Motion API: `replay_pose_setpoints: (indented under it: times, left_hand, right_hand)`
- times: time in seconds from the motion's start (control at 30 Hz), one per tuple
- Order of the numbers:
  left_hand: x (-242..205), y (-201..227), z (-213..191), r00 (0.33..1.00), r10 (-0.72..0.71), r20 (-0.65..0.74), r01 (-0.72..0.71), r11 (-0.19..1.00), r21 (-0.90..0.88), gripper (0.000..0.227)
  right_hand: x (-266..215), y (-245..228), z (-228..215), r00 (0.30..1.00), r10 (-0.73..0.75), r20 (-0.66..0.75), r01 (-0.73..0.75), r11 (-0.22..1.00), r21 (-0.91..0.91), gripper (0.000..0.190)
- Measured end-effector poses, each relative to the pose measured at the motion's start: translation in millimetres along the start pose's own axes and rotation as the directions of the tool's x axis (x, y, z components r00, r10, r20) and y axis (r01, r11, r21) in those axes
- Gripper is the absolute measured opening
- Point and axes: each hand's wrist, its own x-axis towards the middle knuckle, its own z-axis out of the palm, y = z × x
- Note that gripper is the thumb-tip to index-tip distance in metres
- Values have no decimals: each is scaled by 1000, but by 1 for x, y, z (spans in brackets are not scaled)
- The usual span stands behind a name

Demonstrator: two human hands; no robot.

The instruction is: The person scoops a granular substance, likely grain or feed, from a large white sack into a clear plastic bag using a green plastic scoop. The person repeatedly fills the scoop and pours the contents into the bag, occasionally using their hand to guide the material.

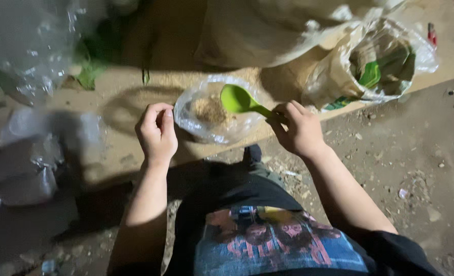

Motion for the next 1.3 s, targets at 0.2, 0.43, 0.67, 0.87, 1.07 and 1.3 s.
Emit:
replay_pose_setpoints:
  times: [0.2, 0.43, 0.67, 0.87, 1.07, 1.3]
  left_hand:
    - [55, 50, 17, 984, 179, -8, -179, 978, -103, 3]
    - [132, 144, 55, 900, 435, 39, -415, 880, -230, 6]
    - [222, 178, 163, 716, 674, 182, -680, 732, -39, 16]
    - [275, 133, 248, 839, 318, 442, -469, 833, 292, 45]
    - [266, 86, 263, 885, 251, 393, -406, 828, 387, 66]
    - [261, 67, 258, 879, 330, 344, -442, 836, 326, 71]
  right_hand:
    - [25, -6, -113, 926, -207, -317, 185, 978, -98, 16]
    - [104, -11, -221, 942, -36, -333, -140, 862, -488, 28]
    - [202, 37, -199, 967, 254, -27, -209, 724, -657, 22]
    - [246, 74, -155, 947, 308, 96, -190, 774, -604, 24]
    - [277, 103, -115, 949, 255, 187, -122, 842, -526, 27]
    - [316, 124, -82, 974, 141, 177, -40, 877, -479, 31]
